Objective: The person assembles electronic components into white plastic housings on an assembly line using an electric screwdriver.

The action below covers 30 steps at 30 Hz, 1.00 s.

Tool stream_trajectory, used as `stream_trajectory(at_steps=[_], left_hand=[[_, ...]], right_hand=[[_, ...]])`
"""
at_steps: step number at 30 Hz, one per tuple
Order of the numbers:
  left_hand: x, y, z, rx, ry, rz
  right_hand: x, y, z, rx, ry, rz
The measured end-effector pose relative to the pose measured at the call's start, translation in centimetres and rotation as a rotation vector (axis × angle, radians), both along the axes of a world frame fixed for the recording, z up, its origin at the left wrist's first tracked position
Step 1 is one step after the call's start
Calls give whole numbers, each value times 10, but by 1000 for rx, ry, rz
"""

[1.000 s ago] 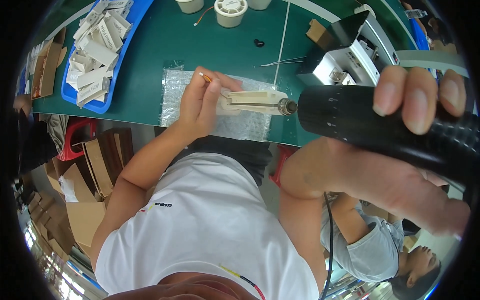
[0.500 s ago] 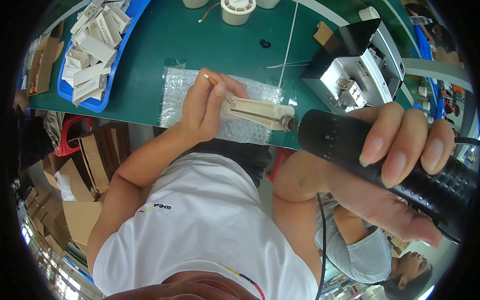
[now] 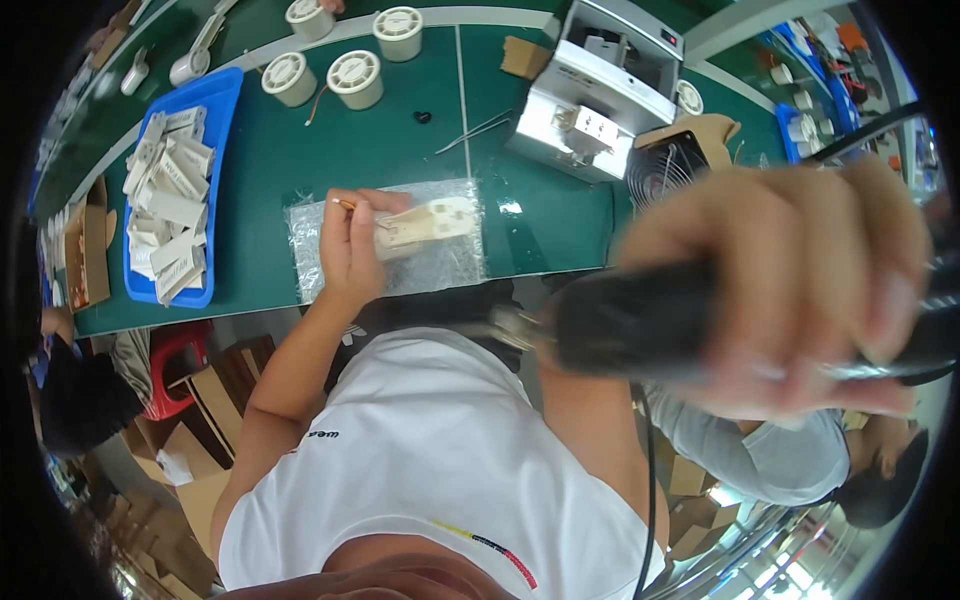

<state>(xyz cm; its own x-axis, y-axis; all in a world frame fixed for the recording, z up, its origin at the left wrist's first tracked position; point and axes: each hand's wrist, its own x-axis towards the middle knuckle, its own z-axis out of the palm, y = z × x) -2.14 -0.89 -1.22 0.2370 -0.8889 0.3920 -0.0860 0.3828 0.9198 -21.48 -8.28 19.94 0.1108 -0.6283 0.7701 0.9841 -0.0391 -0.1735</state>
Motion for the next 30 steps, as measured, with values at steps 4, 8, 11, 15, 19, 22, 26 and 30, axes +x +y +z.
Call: stream_trajectory(at_steps=[4,8,11,15,19,22,26,30], left_hand=[[1,5,0,16,48,-2],[1,1,3,57,91,-17],[5,3,3,75,102,-16],[5,2,6,87,85,-16],[7,5,3,118,103,-13],[4,3,7,120,76,-28],[-4,2,9,125,213,18],[-4,2,10,146,169,64]], right_hand=[[-49,-23,18,-42,441,-769],[-64,-91,6,-305,724,-1248],[-53,-114,2,-349,730,-1267],[-43,-111,-22,-188,736,-1228],[-80,-83,-12,-44,658,-689],[-55,-75,-8,-27,680,-1012],[-10,-72,-4,-6,704,-1654],[-12,-63,-5,72,795,-1563]])
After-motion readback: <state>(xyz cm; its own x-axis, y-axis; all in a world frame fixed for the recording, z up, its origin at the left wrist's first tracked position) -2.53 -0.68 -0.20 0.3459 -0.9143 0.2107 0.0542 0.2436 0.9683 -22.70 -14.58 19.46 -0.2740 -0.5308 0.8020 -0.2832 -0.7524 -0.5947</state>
